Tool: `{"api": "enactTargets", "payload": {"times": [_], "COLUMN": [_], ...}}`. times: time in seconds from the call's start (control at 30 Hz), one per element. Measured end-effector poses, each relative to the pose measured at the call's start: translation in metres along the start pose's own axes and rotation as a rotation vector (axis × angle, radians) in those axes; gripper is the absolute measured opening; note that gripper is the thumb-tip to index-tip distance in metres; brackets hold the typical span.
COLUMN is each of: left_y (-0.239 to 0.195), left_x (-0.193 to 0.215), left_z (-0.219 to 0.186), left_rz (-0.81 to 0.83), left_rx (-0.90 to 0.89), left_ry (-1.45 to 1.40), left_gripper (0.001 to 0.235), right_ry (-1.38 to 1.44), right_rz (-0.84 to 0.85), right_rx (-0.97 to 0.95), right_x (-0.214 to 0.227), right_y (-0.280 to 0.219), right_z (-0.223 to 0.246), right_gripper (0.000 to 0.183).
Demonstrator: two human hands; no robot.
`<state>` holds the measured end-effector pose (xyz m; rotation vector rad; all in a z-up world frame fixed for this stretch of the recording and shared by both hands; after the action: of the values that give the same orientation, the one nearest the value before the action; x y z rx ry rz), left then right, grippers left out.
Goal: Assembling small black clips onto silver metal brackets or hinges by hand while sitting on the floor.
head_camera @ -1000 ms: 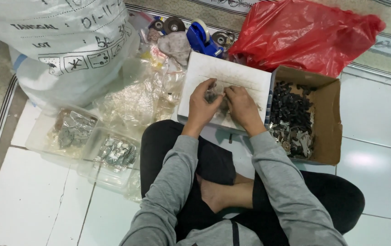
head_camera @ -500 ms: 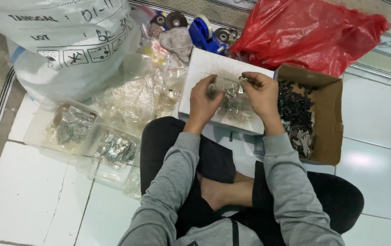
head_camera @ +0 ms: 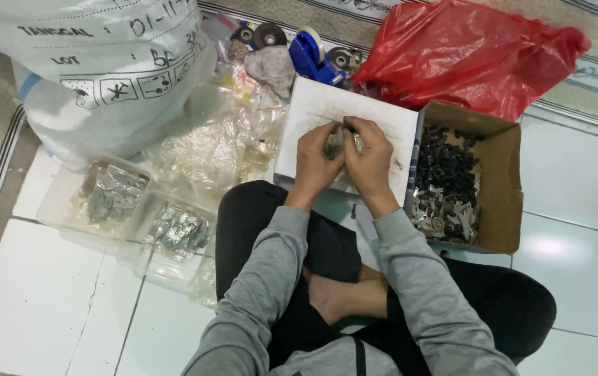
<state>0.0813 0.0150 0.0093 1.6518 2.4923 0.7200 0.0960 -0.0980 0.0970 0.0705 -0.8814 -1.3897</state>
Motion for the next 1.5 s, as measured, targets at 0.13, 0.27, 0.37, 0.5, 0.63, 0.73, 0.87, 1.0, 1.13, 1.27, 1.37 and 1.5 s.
{"api": "enactTargets", "payload": {"times": [0.13, 0.27, 0.37, 0.5, 0.63, 0.73, 0.87, 1.0, 1.13, 1.27, 1.37, 1.5], "left_y": [0.0, -0.002, -0.002, -0.007, -0.003, -0.003, -0.002, -0.004, -0.002, -0.004, -0.004, -0.005], "left_x": [0.0, 0.002, 0.01, -0.004, 0.006, 0.01, 0.007, 0.007, 0.01, 0.006, 0.003, -0.001], "left_z": [0.0, 0.001, -0.001, -0.004, 0.001, -0.001, -0.001, 0.001, -0.005, -0.005, -0.003, -0.001], "left_rz": [-0.012, -0.007, -0.025, 0.051, 0.015, -0.006, 0.024, 0.025, 0.01, 0.064, 0.092, 0.122], "left_rx": [0.002, 0.02, 0.055, 0.058, 0.161, 0.168, 0.204, 0.206, 0.197, 0.194, 0.183, 0.157], "left_ry": [-0.019, -0.026, -0.06, -0.055, -0.099, -0.09, -0.088, -0.093, -0.095, -0.099, -0.102, -0.066], "left_gripper": [0.049, 0.051, 0.052, 0.056, 0.052, 0.051, 0.053, 0.051, 0.051, 0.055, 0.057, 0.058], "right_ry": [-0.006, 0.007, -0.054, -0.367, -0.376, -0.351, -0.371, -0.34, -0.378, -0.35, -0.35, -0.244], "right_rz": [-0.028, -0.06, -0.02, 0.342, 0.359, 0.337, 0.32, 0.375, 0.409, 0.41, 0.42, 0.421], "right_rx": [0.021, 0.014, -0.098, -0.461, -0.487, -0.485, -0.371, -0.349, -0.367, -0.469, -0.519, -0.585], "right_x": [-0.002, 0.011, 0.027, 0.031, 0.019, 0.006, -0.01, -0.017, -0.021, -0.023, -0.025, -0.029], "right_y": [-0.008, -0.009, -0.017, -0.059, -0.071, -0.067, -0.052, -0.038, -0.035, -0.036, -0.037, -0.043], "right_z": [-0.009, 0.0, -0.025, -0.093, -0.125, -0.14, -0.144, -0.131, -0.143, -0.165, -0.179, -0.196], "right_gripper": [0.024, 0.026, 0.029, 0.072, 0.08, 0.069, 0.053, 0.04, 0.035, 0.03, 0.028, 0.028]}}
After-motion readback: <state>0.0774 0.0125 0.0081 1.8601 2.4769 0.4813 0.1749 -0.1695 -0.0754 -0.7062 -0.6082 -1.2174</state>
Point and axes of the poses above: each hand's wrist, its own y-axis towards the middle knuckle, its own x-axis out of the back of the hand, z = x × y, the point moved 8 cm from there along y, towards the middle knuckle, and after that the axes turned 1 degree about -x, right-handed, at the moved point
